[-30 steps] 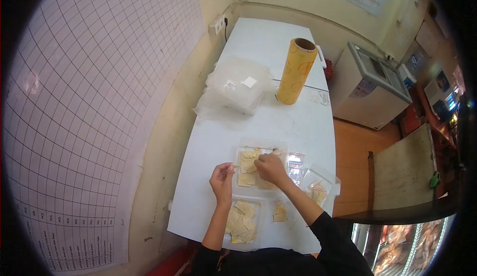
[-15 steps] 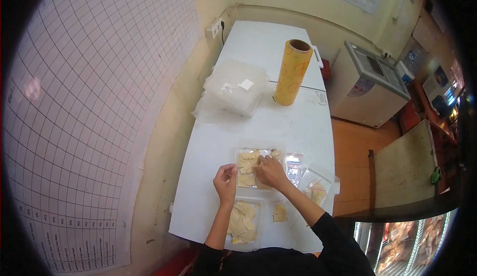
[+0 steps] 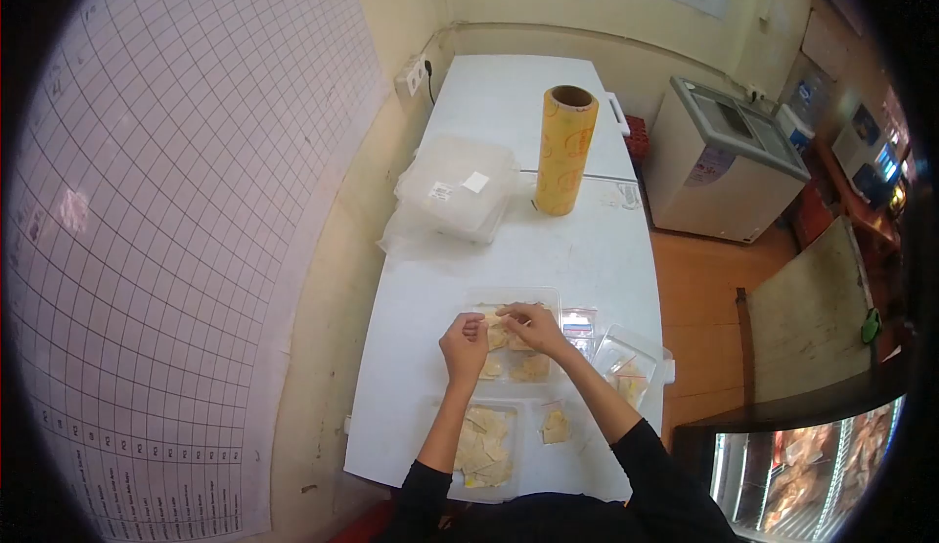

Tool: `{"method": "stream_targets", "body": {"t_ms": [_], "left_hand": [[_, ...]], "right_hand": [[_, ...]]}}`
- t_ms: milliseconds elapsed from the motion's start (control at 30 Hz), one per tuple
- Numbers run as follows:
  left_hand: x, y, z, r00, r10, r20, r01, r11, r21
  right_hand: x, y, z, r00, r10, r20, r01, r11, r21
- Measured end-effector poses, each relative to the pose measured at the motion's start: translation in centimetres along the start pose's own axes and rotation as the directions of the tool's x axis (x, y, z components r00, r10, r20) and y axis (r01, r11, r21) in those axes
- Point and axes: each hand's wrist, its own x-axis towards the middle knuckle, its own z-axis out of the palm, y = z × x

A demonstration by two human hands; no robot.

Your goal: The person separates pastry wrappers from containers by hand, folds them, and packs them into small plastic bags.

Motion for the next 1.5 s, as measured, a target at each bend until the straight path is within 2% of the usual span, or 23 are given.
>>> {"method": "stream_targets", "body": {"t_ms": [67, 100, 167, 300, 367, 400, 467, 500, 567, 700, 767, 800, 867, 967, 1100, 1200, 1267, 1400, 1500], "left_hand": [[0.5, -0.6, 0.3, 0.997, -0.065, 0.03, 0.067, 0.996, -0.06], [0.7, -1.1, 0.5, 0.997, -0.064, 0.032, 0.066, 0.996, -0.056], [1.0, -2.4, 0.8, 0.996, -0.044, 0.077, 0.051, 0.994, -0.092], [0.7, -1.4, 0.2, 0.996, -0.05, 0.079, 0.054, 0.997, -0.047], [0.2, 0.3, -0.5, 0.999, -0.04, 0.024, 0.038, 0.997, 0.073], [-0.1, 0.3, -0.7, 0.999, -0.042, 0.025, 0.04, 0.996, 0.074], [-0.8, 0.3, -1.1, 0.984, 0.175, 0.013, -0.166, 0.903, 0.396], [-1.0, 0.8, -1.4, 0.985, 0.174, 0.011, -0.165, 0.903, 0.397], [-1.6, 2.0, -1.7, 0.998, 0.069, -0.014, -0.052, 0.857, 0.513], [-1.3, 1.2, -1.4, 0.991, 0.129, -0.028, -0.091, 0.822, 0.562], [-0.7, 1.8, -1.1, 0.989, 0.141, 0.041, -0.135, 0.766, 0.628], [-0.4, 1.7, -0.8, 0.989, 0.141, 0.037, -0.133, 0.767, 0.627], [0.1, 1.2, -0.1, 0.988, 0.117, 0.103, -0.155, 0.727, 0.669], [0.3, 1.4, 0.6, 0.984, 0.108, 0.142, -0.175, 0.732, 0.659], [0.5, 1.9, 0.7, 0.981, 0.085, 0.177, -0.183, 0.72, 0.67], [0.5, 1.0, 0.9, 0.976, 0.147, 0.159, -0.216, 0.691, 0.69], [0.2, 1.4, 0.6, 0.978, 0.086, 0.19, -0.195, 0.703, 0.684], [-0.1, 0.3, 0.8, 0.975, 0.136, 0.176, -0.22, 0.698, 0.681], [-0.6, 0.8, 0.6, 0.959, 0.158, 0.234, -0.277, 0.683, 0.676]], "right_hand": [[0.8, -1.0, -0.4, 0.998, 0.022, 0.062, -0.031, 0.987, 0.155], [1.3, -0.6, -0.4, 0.998, 0.022, 0.061, -0.032, 0.987, 0.16], [2.1, 0.2, -0.2, 0.99, 0.058, 0.127, -0.072, 0.992, 0.108], [3.2, 0.7, 0.4, 0.995, 0.06, 0.078, -0.061, 0.998, 0.02], [3.6, 1.4, 0.9, 0.997, 0.075, -0.03, -0.077, 0.995, -0.061], [3.6, 1.4, 1.2, 0.997, 0.077, -0.029, -0.079, 0.995, -0.06], [3.8, 1.3, 1.7, 0.996, 0.031, -0.08, -0.042, 0.989, -0.143], [3.9, 1.1, 1.9, 0.996, 0.031, -0.078, -0.042, 0.989, -0.143], [3.8, 0.6, 2.3, 0.996, 0.075, -0.055, -0.084, 0.979, -0.185], [3.6, 0.1, 2.8, 0.995, 0.068, -0.072, -0.084, 0.965, -0.247], [3.4, 0.0, 3.0, 0.999, 0.029, -0.043, -0.043, 0.933, -0.357], [3.3, 0.1, 3.2, 0.999, 0.027, -0.041, -0.04, 0.933, -0.358], [3.0, 0.2, 3.6, 0.992, -0.1, -0.083, 0.045, 0.863, -0.503], [3.0, 1.1, 4.1, 0.976, -0.185, -0.118, 0.11, 0.877, -0.468], [3.3, 1.7, 3.9, 0.982, -0.162, -0.099, 0.1, 0.885, -0.454], [3.1, 1.7, 3.3, 0.993, -0.106, -0.05, 0.077, 0.912, -0.402], [2.5, 1.5, 2.8, 0.973, -0.229, -0.01, 0.2, 0.87, -0.45], [1.5, 1.6, 2.1, 0.957, -0.288, 0.035, 0.271, 0.841, -0.469], [1.3, 1.1, 1.9, 0.946, -0.311, 0.087, 0.308, 0.791, -0.529]]}}
